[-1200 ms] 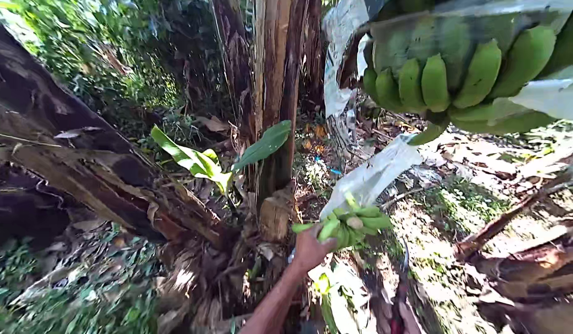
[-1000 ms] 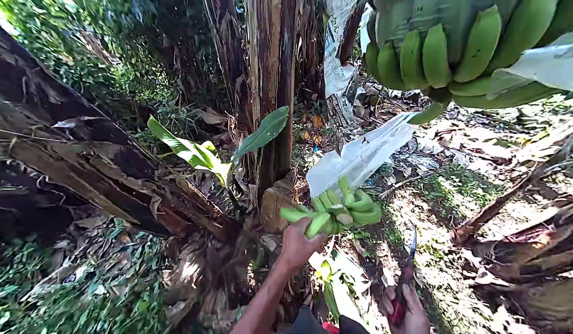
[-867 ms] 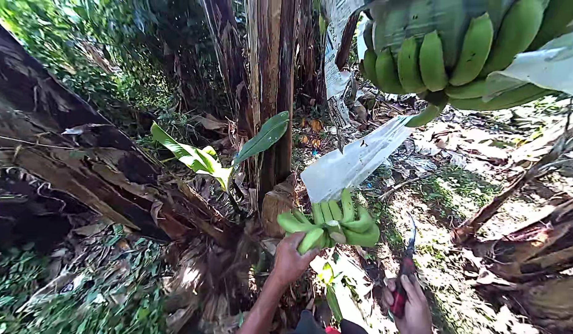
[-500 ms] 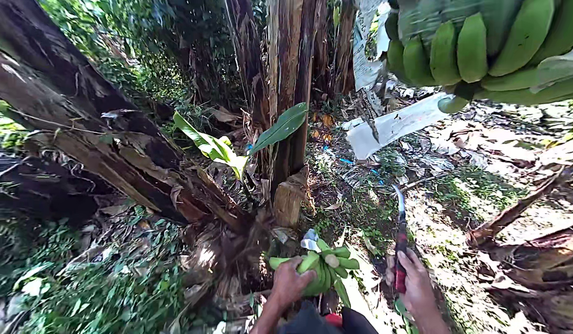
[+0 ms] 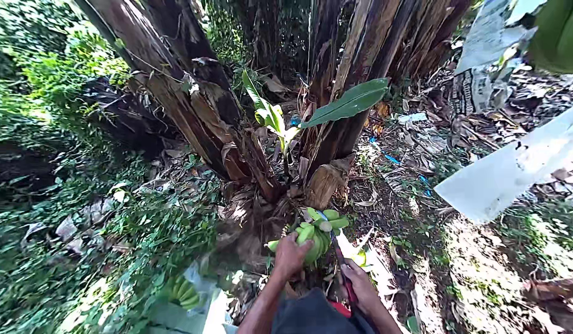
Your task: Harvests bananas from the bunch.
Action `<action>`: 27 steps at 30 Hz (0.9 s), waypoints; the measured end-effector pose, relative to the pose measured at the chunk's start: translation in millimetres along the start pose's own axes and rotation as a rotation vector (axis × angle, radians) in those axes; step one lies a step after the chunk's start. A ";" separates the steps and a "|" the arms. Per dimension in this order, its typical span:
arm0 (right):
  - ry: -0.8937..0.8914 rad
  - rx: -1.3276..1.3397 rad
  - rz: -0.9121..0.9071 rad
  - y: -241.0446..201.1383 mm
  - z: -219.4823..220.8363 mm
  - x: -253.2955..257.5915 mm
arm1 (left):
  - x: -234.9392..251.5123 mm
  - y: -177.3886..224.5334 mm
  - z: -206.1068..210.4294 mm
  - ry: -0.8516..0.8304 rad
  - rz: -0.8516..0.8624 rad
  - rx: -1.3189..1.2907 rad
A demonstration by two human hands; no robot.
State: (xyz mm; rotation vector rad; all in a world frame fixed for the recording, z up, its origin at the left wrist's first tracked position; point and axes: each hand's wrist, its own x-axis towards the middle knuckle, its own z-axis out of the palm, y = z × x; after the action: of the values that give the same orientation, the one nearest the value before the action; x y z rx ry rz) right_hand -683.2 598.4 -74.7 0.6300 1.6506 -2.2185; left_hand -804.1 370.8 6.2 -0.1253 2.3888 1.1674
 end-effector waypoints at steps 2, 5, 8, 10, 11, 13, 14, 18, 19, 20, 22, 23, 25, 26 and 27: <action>-0.046 -0.004 0.030 -1.0 18.6 13.0 | 5.9 -1.1 -6.9 0.028 -0.031 -0.029; -0.100 0.165 0.138 -6.5 53.5 29.9 | 19.8 -5.6 -12.3 0.058 -0.105 -0.091; -0.104 0.230 0.244 -20.0 79.6 33.3 | 29.0 -16.1 -7.2 0.102 -0.187 -0.123; -0.113 0.242 0.284 -19.8 91.0 38.6 | 32.4 -20.1 -6.3 0.132 -0.224 -0.096; -0.111 0.236 0.303 -19.4 94.3 41.0 | 33.4 -23.9 -3.3 0.139 -0.243 -0.079; -0.096 0.237 0.346 -24.5 99.6 37.5 | 33.1 -34.8 2.6 0.144 -0.271 -0.068; -0.094 0.245 0.358 -25.8 103.2 33.8 | 32.0 -39.6 1.3 0.149 -0.274 -0.061; -0.085 0.296 0.389 -34.9 122.7 32.4 | 32.9 -50.1 -0.8 0.171 -0.288 -0.047; -0.095 0.334 0.392 -46.8 127.3 26.9 | 34.9 -54.5 0.7 0.173 -0.293 -0.045; -0.138 0.358 0.364 -61.2 131.3 17.1 | 36.8 -59.3 -1.2 0.173 -0.299 -0.042; -0.199 0.355 0.225 -91.2 135.8 3.8 | 40.8 -71.9 -9.4 0.184 -0.304 -0.057; -0.140 0.332 0.156 -104.2 134.6 7.1 | 39.4 -81.1 -8.7 0.182 -0.298 -0.070; 0.022 0.297 0.040 -118.6 118.4 27.7 | 36.1 -106.0 0.7 0.168 -0.239 -0.018; 0.059 0.282 0.001 -120.6 107.0 36.4 | 35.6 -120.9 3.9 0.169 -0.202 0.049; 0.068 0.258 -0.017 -117.9 96.0 38.9 | 31.8 -138.1 6.2 0.177 -0.197 0.092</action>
State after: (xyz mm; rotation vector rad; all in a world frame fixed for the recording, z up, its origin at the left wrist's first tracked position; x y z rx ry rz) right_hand -789.8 541.7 25.5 0.7653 1.4152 -2.4706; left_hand -790.9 292.1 -111.0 -0.4398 2.5108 0.9892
